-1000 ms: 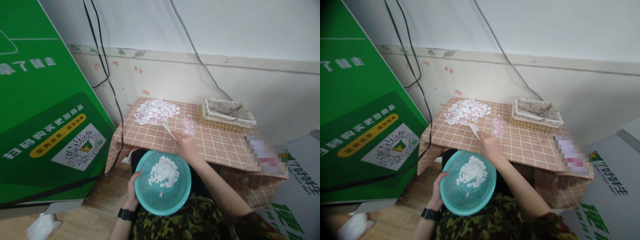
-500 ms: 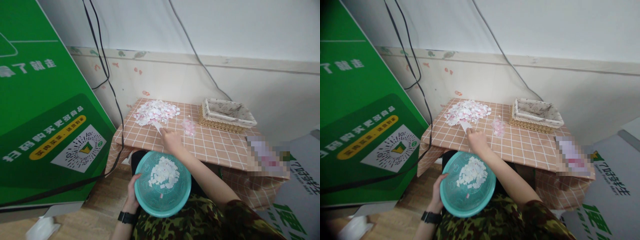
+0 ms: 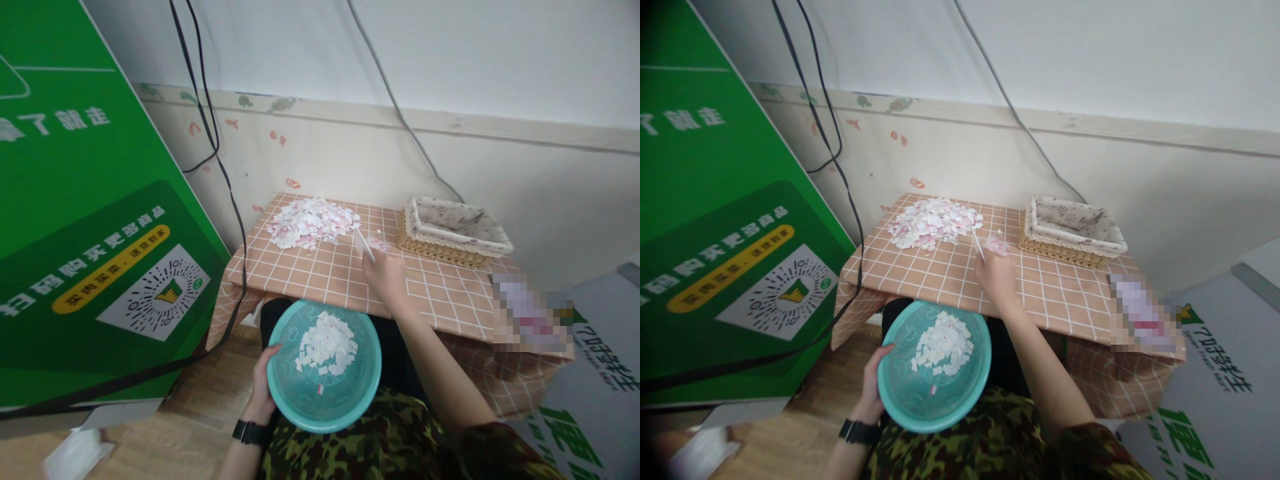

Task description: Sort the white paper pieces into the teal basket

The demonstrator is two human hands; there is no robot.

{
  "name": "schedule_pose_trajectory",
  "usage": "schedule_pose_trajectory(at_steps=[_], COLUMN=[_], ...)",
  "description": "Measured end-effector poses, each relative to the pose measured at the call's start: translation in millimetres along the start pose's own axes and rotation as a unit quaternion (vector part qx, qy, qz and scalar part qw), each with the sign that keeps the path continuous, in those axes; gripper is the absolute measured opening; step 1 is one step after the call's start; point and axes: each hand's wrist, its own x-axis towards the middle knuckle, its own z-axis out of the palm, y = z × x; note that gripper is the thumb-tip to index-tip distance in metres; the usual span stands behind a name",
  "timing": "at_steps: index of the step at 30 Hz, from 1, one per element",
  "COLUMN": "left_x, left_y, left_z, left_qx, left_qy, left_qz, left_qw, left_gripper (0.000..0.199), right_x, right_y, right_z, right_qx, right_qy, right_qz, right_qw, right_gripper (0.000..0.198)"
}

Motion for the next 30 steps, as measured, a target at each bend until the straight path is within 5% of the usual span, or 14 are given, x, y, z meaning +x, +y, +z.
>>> schedule_pose_trajectory(at_steps=[6, 30], left_x=[4.2, 1.8], left_y=[-2.6, -1.9], left_z=[-5.8, -3.5], left_qx=[-0.004, 0.003], left_qy=[-0.012, -0.01], left_qz=[-0.018, -0.014], left_qw=[1.0, 1.0], left_gripper=[0.017, 0.014], right_x=[14.0, 30.3], right_y=[-2.4, -14.8], right_z=[5.7, 9.6], right_qx=[0.094, 0.057], right_qy=[0.024, -0.062], right_qz=[-0.042, -0.033], right_qw=[0.994, 0.996], right_gripper=[0.03, 0.035])
